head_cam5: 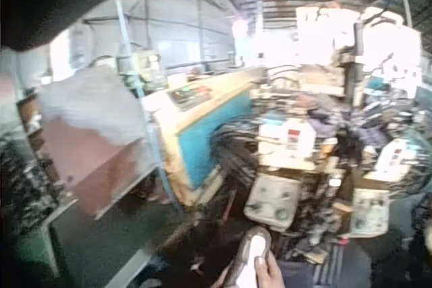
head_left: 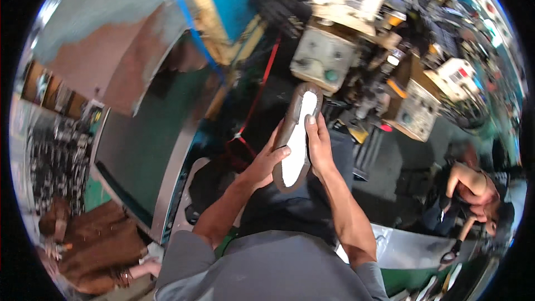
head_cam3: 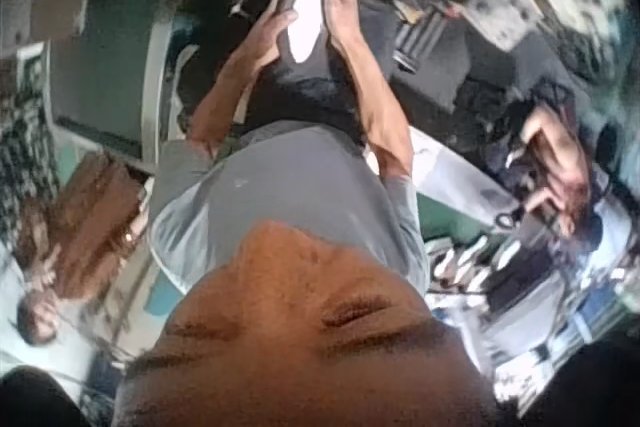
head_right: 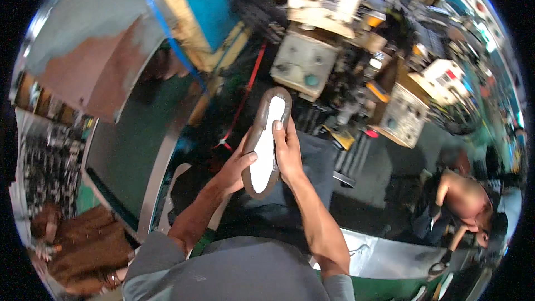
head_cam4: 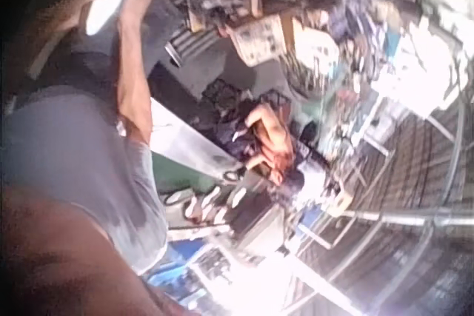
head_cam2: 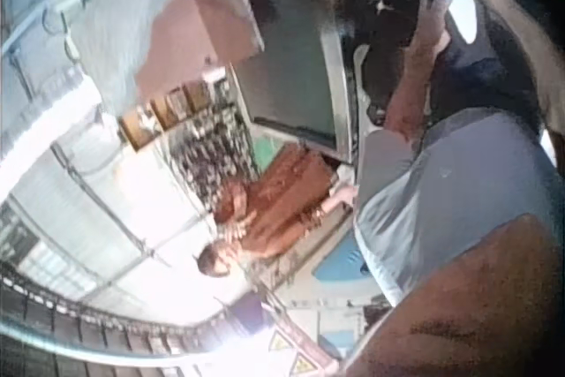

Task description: Operate a toe-lasting machine to pull the upper over the last and secure the sole.

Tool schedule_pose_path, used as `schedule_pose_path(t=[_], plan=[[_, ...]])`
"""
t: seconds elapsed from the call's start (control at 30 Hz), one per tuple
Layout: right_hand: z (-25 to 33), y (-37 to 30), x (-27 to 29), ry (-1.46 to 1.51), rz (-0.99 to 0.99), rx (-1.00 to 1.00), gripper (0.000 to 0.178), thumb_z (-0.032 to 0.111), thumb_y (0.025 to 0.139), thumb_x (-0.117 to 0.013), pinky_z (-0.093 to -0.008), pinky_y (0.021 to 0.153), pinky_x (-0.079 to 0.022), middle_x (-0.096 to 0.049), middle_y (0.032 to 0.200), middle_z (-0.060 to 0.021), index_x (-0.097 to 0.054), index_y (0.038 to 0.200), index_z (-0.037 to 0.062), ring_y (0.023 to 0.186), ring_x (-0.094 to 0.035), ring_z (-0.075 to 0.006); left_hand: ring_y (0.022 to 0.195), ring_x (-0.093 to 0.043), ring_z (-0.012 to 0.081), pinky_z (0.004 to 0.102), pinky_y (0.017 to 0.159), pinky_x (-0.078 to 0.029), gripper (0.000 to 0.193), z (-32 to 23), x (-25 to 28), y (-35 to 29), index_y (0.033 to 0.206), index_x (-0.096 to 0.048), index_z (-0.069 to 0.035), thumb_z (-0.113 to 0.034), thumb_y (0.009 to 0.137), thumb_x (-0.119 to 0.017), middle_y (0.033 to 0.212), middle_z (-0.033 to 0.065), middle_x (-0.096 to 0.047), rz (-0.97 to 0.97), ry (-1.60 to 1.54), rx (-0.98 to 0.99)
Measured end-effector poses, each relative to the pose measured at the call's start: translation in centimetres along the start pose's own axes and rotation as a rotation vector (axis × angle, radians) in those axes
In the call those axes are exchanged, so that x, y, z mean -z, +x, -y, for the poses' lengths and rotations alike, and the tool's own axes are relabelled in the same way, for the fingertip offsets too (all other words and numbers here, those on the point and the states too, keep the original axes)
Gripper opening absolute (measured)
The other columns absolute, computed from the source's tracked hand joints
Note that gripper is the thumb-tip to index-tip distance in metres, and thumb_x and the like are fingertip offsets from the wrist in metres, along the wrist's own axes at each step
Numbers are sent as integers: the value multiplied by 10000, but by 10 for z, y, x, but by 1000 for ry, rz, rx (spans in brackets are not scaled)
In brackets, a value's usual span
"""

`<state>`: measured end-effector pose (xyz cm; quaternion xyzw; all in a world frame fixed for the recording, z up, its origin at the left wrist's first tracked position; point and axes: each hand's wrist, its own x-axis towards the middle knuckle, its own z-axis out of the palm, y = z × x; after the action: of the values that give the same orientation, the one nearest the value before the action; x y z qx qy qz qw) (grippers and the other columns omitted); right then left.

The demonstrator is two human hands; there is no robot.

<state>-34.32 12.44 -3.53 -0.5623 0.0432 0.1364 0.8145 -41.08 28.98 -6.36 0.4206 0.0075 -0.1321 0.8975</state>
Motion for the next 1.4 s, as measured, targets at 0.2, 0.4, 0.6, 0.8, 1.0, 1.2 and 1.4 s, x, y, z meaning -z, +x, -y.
schedule_pose_path(t=[0.2, 0.4, 0.6, 0.8, 1.0, 1.2, 1.4], plan=[[-48, -14, 24, -275, 224, -71, 577, 202, 1126, -638, -363, 1088, -547, -594, 1565, -219, -456, 1615, -44, 1194, -745, -254, 1334, -636, 365, 531, 1085, -552, 886, -35, 139, -65, 1751, -212, -187, -215, 997, -677, 1539, 184, -567, -545, 43, 68], [-38, -30, 143, -311, -198, -139, 521, 225, 1120, -638, -417, 970, -638, -705, 1366, -266, -541, 1501, -118, 1072, -785, -334, 1488, -491, 415, 554, 1251, -374, 939, -134, 321, -52, 1769, -101, -330, -283, 1042, -692, 1642, 265, -462, -996, 1322, 53], [-36, -80, 241, -398, -555, -243, 501, 215, 1114, -610, -386, 920, -661, -722, 1320, -232, -556, 1484, -118, 977, -804, -294, 1540, -377, 540, 665, 1199, -406, 1032, -156, 459, -40, 1733, 20, -511, -186, 1038, -671, 1750, 364, -173, -1101, 2167, 628], [-49, -141, 324, -485, -707, -380, 434, 241, 1084, -677, -310, 686, -647, -755, 1212, -166, -623, 1391, -61, 811, -799, -243, 1575, -351, 506, 616, 1193, -446, 1014, -189, 537, -50, 1713, 47, -567, -13, 1067, -504, 1771, 343, -124, -1033, 2307, 697], [-55, -181, 362, -554, -828, -566, 360, 219, 1072, -646, -350, 597, -614, -748, 1102, -116, -619, 1368, 16, 714, -774, -275, 1458, -527, 483, 601, 1075, -546, 1013, -207, 552, -50, 1718, 51, -550, -57, 1060, -541, 1739, 316, -263, -997, 2334, 741], [-70, -157, 389, -452, -720, -426, 244, 180, 1027, -641, -274, 455, -472, -691, 874, -49, -678, 1202, 13, 614, -664, -162, 1273, -620, 486, 733, 1054, -491, 487, -190, 500, -7, 1519, -466, -223, -225, 1035, -525, 1591, 270, -470, -966, 2109, 862], [-97, -25, 368, -764, -448, -58, 352, 270, 1059, -673, -343, 699, -559, -712, 1001, -101, -686, 1240, -32, 812, -680, -205, 960, -757, 413, 581, 734, -608, 245, -70, 317, 49, 1102, -730, -19, -124, 897, -646, 997, 246, -756, -729, 1867, 127]])
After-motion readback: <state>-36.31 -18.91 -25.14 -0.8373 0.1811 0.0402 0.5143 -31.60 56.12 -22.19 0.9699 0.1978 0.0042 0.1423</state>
